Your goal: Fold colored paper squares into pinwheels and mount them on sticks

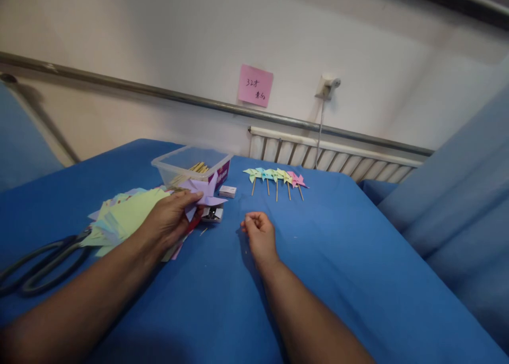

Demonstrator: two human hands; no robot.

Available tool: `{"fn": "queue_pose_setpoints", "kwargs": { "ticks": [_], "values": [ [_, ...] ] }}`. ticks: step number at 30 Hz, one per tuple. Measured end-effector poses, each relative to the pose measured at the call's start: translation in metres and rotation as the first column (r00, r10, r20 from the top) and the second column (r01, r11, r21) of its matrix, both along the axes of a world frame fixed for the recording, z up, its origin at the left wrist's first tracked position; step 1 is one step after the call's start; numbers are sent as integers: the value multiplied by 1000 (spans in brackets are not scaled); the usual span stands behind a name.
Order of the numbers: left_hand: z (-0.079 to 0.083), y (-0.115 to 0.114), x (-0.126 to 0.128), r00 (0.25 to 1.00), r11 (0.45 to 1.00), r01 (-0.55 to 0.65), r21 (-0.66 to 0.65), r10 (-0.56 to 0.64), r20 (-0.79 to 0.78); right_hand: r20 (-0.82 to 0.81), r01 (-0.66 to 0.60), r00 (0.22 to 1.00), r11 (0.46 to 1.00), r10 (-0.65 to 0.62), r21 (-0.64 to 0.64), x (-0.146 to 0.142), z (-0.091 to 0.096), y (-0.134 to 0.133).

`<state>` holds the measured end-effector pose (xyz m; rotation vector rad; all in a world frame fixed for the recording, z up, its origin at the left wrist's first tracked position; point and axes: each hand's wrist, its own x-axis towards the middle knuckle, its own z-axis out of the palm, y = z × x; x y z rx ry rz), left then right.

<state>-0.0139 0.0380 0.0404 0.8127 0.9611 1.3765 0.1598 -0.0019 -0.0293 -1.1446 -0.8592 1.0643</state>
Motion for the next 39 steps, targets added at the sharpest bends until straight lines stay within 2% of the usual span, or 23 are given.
{"fn": "queue_pose_setpoints", "kwargs": {
  "ticks": [5, 9, 13, 16, 22, 26, 28, 32, 34, 39],
  "values": [
    [4, -6, -12, 998, 998, -30, -51, 33, 60, 100, -80, 992, 995, 75, 54, -5, -10, 2],
    [4, -11, -13, 996, 997, -52, -57, 56, 64, 316, -135, 943, 988, 103, 79, -7, -18, 0],
    [4, -13, -12, 996, 998, -43, -42, 46, 71, 625, -247, 778, 949, 72, 198, -19, -16, -5],
    [3, -15, -11, 998, 999, -18, -35, 20, 60, 760, -304, 650, 920, 11, 247, -33, -9, -1],
    [0, -14, -12, 998, 999, -23, -46, 26, 62, 926, -257, 376, 958, -20, 125, -48, 4, 34],
    [-1, -12, -14, 996, 998, -37, -55, 41, 75, 960, -258, 275, 966, 54, 20, -46, 9, 50],
    [0, -13, -14, 997, 998, -37, -55, 41, 73, 957, -286, 275, 958, 96, -14, -45, 10, 54],
    [-1, -14, -14, 999, 999, -13, -47, 15, 46, 890, -342, 448, 936, 86, 81, -47, 9, 61],
    [-1, -14, -14, 999, 998, -13, -54, 15, 45, 860, -341, 505, 932, 71, 123, -49, 8, 64],
    [0, -14, -14, 999, 998, -16, -63, 19, 38, 863, -337, 502, 933, 64, 127, -51, 4, 70]
  ]
}}
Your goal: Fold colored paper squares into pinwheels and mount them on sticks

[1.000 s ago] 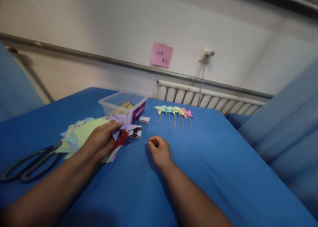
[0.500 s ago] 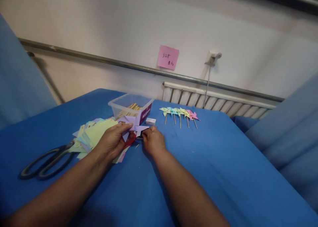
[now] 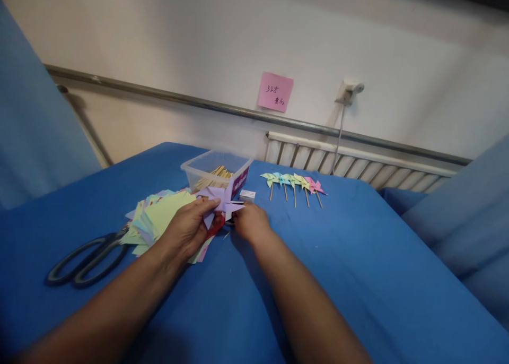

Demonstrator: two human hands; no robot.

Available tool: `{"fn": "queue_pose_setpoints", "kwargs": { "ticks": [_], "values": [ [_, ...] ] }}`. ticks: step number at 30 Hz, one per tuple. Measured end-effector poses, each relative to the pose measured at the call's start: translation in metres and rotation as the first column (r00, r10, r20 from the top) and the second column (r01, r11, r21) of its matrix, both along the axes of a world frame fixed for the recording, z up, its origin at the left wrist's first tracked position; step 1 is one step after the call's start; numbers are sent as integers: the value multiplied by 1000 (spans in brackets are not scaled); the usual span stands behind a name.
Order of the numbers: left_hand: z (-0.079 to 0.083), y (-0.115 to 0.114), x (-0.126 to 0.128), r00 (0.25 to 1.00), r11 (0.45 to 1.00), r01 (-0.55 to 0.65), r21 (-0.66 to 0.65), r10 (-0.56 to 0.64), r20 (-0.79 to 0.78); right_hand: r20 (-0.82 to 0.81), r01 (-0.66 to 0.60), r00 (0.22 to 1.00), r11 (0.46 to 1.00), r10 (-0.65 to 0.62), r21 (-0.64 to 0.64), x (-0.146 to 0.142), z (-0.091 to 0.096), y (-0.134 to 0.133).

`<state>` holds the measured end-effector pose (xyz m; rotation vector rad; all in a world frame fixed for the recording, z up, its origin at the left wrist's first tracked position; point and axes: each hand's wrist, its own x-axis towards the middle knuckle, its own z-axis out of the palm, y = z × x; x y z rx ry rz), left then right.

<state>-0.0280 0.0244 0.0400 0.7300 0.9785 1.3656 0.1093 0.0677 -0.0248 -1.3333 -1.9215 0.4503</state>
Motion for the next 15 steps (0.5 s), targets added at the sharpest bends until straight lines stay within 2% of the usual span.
{"fn": "queue_pose_setpoints", "kwargs": {
  "ticks": [7, 12, 15],
  "values": [
    [5, -6, 3, 1000, 1000, 5, 0, -5, -2, 45, 15, 999, 1000, -14, -14, 1, -1, -4],
    [4, -5, 1, 1000, 1000, 2, 0, -2, 4, -207, 41, 976, 991, -67, -127, 2, -10, -4],
    [3, -4, 1, 1000, 1000, -1, -8, 1, -1, -265, 34, 961, 984, -80, -176, 2, -14, 0]
  ]
}}
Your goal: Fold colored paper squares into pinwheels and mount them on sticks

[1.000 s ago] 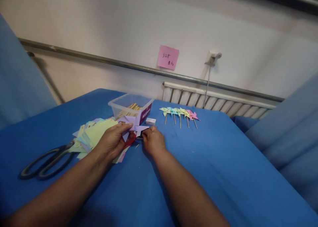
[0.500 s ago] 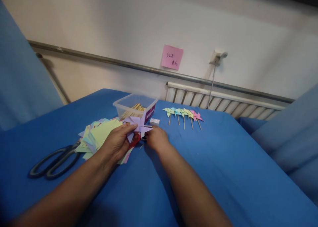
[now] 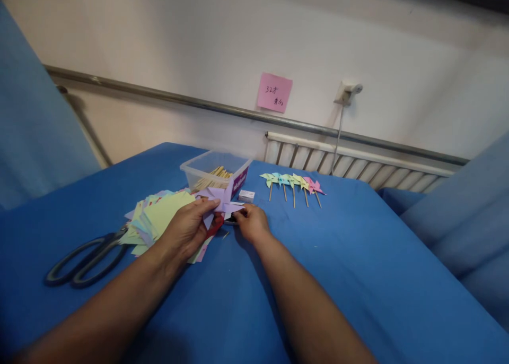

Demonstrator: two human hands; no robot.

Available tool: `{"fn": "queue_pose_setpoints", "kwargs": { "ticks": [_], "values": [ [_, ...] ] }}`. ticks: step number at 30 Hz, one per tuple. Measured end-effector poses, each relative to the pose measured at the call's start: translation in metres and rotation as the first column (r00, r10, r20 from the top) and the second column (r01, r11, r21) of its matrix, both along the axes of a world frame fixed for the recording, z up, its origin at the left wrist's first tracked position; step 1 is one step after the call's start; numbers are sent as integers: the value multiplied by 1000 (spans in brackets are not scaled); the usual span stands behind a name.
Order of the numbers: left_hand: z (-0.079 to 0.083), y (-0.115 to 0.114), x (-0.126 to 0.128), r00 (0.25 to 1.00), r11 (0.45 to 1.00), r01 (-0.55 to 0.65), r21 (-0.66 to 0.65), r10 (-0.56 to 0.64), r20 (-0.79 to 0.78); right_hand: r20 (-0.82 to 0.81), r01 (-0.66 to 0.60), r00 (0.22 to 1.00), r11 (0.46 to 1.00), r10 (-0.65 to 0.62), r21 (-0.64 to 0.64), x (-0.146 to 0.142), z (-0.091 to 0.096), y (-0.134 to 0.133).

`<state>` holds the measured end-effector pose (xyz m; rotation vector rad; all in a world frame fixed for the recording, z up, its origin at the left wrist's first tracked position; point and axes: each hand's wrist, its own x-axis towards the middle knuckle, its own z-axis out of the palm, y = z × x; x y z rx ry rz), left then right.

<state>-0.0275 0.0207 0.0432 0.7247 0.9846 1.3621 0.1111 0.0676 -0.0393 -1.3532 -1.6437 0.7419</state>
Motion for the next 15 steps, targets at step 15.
{"fn": "queue_pose_setpoints", "kwargs": {
  "ticks": [15],
  "values": [
    [-15, -2, 11, 986, 991, 129, 23, -126, -113, 131, -102, 984, 983, 123, -154, 61, 0, -64]
  ]
}}
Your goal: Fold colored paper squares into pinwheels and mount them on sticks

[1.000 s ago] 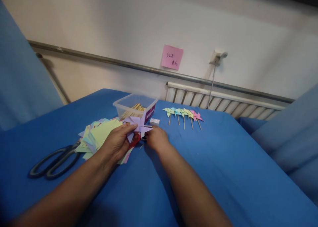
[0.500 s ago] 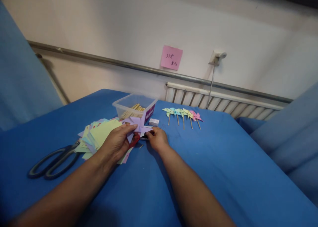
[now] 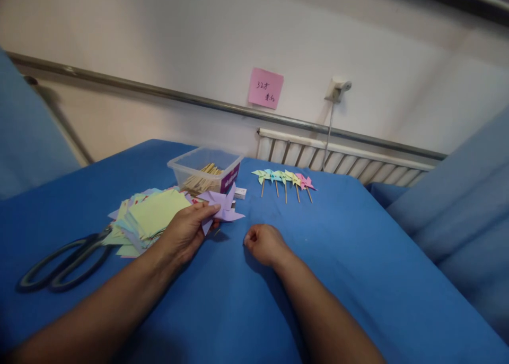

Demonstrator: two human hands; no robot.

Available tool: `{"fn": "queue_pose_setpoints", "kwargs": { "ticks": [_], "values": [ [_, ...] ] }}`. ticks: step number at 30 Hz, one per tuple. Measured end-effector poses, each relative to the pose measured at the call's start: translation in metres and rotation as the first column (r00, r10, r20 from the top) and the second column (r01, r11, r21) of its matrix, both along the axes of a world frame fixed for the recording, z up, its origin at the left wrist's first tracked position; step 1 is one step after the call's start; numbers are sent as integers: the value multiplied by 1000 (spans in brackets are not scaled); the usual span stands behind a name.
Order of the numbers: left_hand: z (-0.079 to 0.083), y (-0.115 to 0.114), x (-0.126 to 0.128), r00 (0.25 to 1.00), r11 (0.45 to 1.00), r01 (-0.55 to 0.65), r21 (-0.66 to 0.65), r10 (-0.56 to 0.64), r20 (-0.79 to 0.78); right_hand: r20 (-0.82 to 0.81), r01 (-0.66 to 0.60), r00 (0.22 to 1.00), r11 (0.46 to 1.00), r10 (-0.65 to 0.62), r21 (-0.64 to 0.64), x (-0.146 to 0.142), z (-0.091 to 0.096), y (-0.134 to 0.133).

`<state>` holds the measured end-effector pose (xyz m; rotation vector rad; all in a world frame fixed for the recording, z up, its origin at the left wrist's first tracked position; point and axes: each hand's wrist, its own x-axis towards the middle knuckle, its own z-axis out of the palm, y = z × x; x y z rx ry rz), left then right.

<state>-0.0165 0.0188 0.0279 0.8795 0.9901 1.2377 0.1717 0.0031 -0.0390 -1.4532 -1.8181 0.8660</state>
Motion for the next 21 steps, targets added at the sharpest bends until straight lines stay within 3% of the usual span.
{"fn": "queue_pose_setpoints", "kwargs": {
  "ticks": [10, 17, 21],
  "values": [
    [-9, 0, 5, 995, 998, 59, 22, -57, -86, 69, -21, 998, 996, 15, 86, 10, 4, 0],
    [-7, -2, 6, 994, 999, 53, 6, -52, -93, 291, -31, 956, 985, -21, 171, 12, 11, -3],
    [-9, -2, 6, 992, 996, 82, 20, -80, -96, 228, -32, 974, 991, 1, 131, 16, 10, -2]
  ]
}}
